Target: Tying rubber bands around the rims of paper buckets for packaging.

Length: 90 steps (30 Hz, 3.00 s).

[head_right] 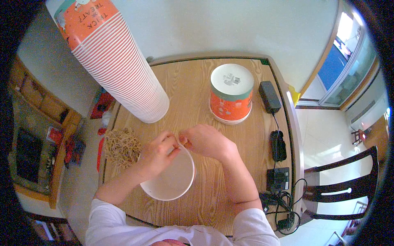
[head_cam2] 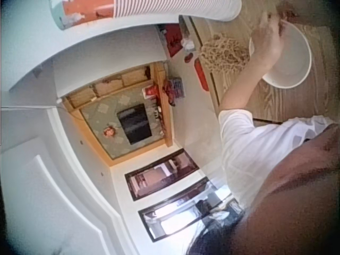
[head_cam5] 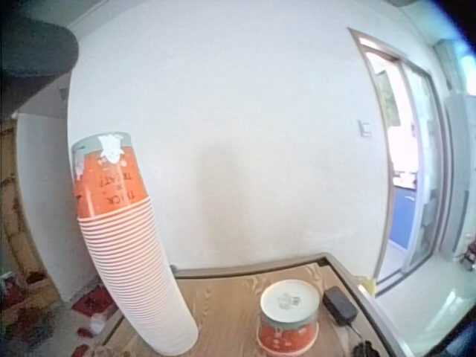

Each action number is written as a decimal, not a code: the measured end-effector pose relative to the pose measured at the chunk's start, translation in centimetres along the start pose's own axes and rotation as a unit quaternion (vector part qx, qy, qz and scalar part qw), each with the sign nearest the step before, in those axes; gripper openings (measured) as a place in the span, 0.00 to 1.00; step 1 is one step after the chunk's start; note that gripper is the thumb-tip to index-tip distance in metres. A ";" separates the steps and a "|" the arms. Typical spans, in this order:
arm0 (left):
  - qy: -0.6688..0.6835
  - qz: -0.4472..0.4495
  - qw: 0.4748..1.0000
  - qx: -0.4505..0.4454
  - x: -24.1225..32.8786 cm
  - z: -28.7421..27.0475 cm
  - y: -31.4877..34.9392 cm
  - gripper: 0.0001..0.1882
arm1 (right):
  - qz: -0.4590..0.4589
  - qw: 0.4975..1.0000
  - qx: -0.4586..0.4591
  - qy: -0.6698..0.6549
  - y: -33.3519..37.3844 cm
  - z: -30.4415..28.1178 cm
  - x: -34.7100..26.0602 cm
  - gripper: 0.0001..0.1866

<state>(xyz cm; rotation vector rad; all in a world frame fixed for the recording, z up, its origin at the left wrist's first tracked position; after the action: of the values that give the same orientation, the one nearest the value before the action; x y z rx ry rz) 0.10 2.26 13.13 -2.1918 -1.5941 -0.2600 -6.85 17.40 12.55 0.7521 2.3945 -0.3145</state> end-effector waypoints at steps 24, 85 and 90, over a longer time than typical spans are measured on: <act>0.192 -0.182 0.953 -0.146 -4.1 -0.2 1.2 0.10 | 0.006 1.000 -0.009 -0.014 -0.8 0.4 0.6 0.06; 0.662 0.055 0.705 -0.246 -8.1 10.7 0.2 0.09 | 0.005 0.997 0.004 0.078 -2.1 1.5 -1.6 0.04; 0.724 -0.021 0.639 -0.261 -7.9 10.1 0.2 0.07 | -0.002 0.999 0.006 0.047 -1.4 1.2 -1.9 0.05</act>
<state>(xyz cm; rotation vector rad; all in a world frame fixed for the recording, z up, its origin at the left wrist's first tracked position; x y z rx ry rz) -3.20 -0.24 0.99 -1.2432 -0.5398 -2.0386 -5.87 14.95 12.88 0.7841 2.4843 -0.3012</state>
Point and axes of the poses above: each hand's wrist, its own y-axis away from the middle knuckle, its own z-axis out of the palm, x = y × z, the point moved 3 cm from there along -y, towards the middle knuckle, and after that the axes turned 4 degrees about -z, right-handed, at the moved point
